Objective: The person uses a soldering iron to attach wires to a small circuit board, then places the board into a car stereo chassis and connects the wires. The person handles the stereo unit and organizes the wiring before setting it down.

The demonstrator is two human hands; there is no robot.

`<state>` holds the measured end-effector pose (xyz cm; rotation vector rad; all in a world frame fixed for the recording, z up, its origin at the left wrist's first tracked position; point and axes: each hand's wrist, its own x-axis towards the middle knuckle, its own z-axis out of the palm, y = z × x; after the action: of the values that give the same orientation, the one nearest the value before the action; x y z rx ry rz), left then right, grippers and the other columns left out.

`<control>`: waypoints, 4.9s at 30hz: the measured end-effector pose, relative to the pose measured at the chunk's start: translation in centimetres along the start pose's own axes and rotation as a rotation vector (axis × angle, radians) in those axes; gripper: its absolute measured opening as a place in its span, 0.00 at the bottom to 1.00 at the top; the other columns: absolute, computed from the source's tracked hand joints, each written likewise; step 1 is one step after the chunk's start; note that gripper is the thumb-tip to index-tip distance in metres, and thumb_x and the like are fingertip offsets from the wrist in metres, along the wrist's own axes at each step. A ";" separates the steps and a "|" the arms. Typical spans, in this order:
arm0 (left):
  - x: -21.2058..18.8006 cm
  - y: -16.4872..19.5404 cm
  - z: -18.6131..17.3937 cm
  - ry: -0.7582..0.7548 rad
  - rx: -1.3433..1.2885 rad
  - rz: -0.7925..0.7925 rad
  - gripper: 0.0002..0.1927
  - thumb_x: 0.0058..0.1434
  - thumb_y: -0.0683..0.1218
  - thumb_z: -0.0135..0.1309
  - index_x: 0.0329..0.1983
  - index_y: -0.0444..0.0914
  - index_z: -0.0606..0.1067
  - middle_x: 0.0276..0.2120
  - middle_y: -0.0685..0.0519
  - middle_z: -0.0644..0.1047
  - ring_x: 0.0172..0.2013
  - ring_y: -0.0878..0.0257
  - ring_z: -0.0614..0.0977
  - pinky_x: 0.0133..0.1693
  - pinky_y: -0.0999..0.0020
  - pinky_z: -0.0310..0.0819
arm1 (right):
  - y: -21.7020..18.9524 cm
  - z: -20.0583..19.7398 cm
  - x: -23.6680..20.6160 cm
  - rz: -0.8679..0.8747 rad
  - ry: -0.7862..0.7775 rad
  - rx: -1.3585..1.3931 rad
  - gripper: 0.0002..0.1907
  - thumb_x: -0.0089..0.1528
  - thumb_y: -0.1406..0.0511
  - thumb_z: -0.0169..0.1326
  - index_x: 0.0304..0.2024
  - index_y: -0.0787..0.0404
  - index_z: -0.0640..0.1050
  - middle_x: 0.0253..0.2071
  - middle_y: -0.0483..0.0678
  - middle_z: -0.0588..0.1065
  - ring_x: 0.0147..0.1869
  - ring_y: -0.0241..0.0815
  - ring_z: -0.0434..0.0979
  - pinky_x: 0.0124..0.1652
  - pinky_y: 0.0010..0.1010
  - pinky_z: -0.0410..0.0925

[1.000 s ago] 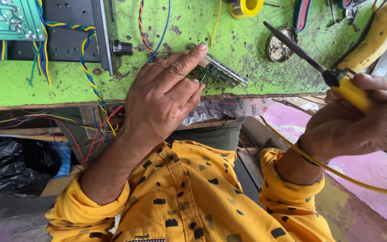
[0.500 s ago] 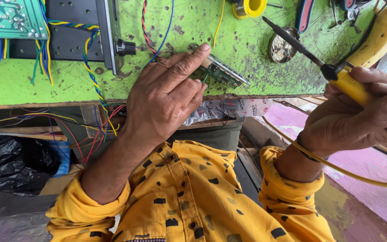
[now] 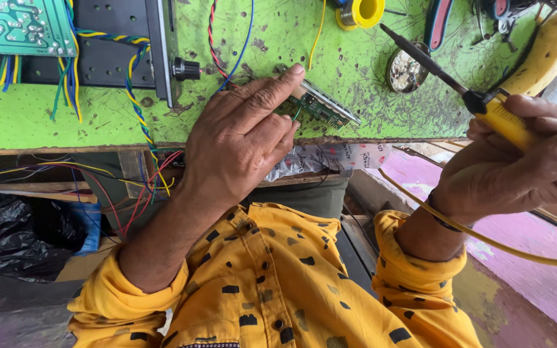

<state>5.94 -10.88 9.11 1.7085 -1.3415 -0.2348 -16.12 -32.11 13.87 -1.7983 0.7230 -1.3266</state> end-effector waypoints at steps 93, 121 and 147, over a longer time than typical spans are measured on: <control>-0.4 0.3 2.1 0.107 0.161 0.020 0.06 0.71 0.43 0.64 0.41 0.39 0.77 0.69 0.56 0.70 0.60 0.62 0.79 0.56 0.63 0.74 | -2.9 -0.8 -1.2 0.142 -0.144 0.022 0.24 0.79 0.51 0.41 0.45 0.68 0.63 0.33 0.64 0.69 0.19 0.48 0.64 0.25 0.32 0.64; -0.4 0.3 1.9 0.089 0.149 0.016 0.08 0.73 0.44 0.64 0.40 0.37 0.76 0.70 0.56 0.69 0.61 0.60 0.78 0.57 0.62 0.75 | -2.1 -0.7 -1.0 0.139 -0.188 0.090 0.22 0.80 0.53 0.44 0.46 0.66 0.63 0.33 0.64 0.70 0.26 0.49 0.72 0.28 0.31 0.68; -0.5 0.3 1.7 0.085 0.133 0.022 0.09 0.74 0.44 0.64 0.42 0.37 0.76 0.70 0.54 0.69 0.61 0.59 0.78 0.57 0.62 0.75 | -2.0 -0.7 -1.1 0.112 -0.156 0.122 0.22 0.80 0.53 0.43 0.45 0.67 0.63 0.32 0.58 0.65 0.29 0.50 0.73 0.29 0.33 0.68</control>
<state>4.49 -11.38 8.22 1.7922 -1.3372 -0.0608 -17.15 -30.34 15.11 -1.7167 0.6350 -1.1197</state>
